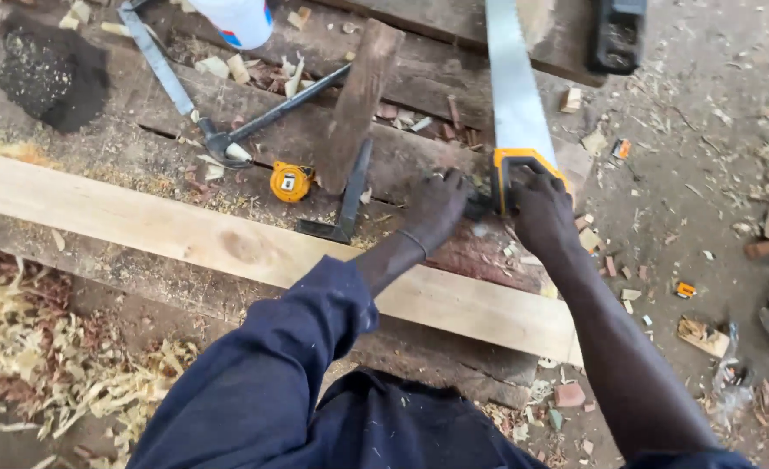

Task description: Measuring and marking a wooden beam using a try square and pencil on a workbench in a carpentry workshop.

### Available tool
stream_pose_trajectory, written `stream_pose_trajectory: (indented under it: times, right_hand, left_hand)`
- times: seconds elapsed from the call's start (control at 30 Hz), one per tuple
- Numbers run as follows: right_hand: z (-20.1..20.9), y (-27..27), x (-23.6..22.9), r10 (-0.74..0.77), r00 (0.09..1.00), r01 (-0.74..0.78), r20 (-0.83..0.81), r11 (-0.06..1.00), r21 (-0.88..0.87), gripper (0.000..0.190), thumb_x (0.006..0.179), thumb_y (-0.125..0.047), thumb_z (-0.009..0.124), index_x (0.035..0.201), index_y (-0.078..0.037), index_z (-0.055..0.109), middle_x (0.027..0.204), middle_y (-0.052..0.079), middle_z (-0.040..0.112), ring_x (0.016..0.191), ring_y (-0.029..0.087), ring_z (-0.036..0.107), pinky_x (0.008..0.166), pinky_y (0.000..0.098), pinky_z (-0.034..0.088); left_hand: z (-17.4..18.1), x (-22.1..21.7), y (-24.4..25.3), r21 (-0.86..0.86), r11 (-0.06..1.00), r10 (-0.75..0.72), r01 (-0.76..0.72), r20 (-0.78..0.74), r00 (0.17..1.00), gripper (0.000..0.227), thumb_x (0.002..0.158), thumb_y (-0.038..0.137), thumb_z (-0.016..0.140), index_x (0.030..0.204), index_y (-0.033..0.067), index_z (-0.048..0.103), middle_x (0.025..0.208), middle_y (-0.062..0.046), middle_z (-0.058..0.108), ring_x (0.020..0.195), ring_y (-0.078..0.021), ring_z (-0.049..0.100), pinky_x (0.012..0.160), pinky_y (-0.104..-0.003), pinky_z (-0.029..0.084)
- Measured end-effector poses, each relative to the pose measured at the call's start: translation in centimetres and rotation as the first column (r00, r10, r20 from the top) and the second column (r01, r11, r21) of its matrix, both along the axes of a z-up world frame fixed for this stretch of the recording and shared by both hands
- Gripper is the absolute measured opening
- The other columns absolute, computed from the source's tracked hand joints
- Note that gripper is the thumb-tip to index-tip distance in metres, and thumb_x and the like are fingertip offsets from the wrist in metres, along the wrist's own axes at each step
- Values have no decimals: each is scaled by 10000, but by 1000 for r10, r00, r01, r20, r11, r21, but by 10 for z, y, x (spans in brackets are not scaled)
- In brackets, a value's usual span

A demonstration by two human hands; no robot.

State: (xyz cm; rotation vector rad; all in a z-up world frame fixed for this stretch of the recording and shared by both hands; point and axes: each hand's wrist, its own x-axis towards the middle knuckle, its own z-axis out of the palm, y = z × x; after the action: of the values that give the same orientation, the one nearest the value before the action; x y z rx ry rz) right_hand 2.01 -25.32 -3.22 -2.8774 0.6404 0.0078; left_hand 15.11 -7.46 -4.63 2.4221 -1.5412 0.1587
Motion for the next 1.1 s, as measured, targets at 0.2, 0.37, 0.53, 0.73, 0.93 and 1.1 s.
stream_pose_trajectory:
  times: [0.2,0.37,0.53,0.73,0.93,1.1]
  right_hand:
    - [50,98,110,-332,921,111,203,724,681,303,926,-217,669,1218,-140,698,1027,98,718,864,282,728,765,395,615]
    - [47,194,179,-487,802,225,-346,-291,930,302,767,-110,771,1003,41,661,868,172,655,686,317,766,642,436,697]
    - [60,215,193,-538,738,84,-407,-525,847,504,890,-204,768,1194,113,521,948,200,552,778,357,690,647,522,653]
    - [70,133,183,-479,842,-92,-247,-579,810,216,873,-275,735,893,-85,634,698,90,594,585,178,580,555,311,491]
    - [161,129,11,-678,729,-209,97,-85,974,277,806,-47,767,1064,-30,667,669,79,514,532,129,462,493,294,433]
    - [102,90,-128,-728,645,-267,233,71,961,542,829,-14,743,1349,-11,589,837,109,612,671,164,593,634,338,568]
  left_hand:
    - [8,-17,25,77,995,78,-62,-219,973,247,963,179,557,1143,92,702,1169,-75,644,1057,-304,604,895,-391,515]
    - [46,-6,41,-6,998,63,-63,-67,996,376,928,396,708,1267,233,713,1271,-15,647,1060,-220,679,917,-351,536]
    - [-35,-6,26,-32,956,263,-291,-337,904,459,857,281,771,1266,239,568,1099,-47,603,968,-308,669,778,-436,543]
    - [-9,-19,57,-71,864,401,-499,-505,764,146,788,231,696,695,138,632,626,-124,645,648,-403,710,540,-495,542]
    - [58,-7,82,-39,664,195,-746,-955,223,133,759,225,759,777,95,732,580,-91,638,642,-201,628,706,-326,521]
    - [110,-26,54,-114,712,81,-693,-967,241,145,745,215,742,813,93,706,622,-32,596,631,-144,575,644,-291,469]
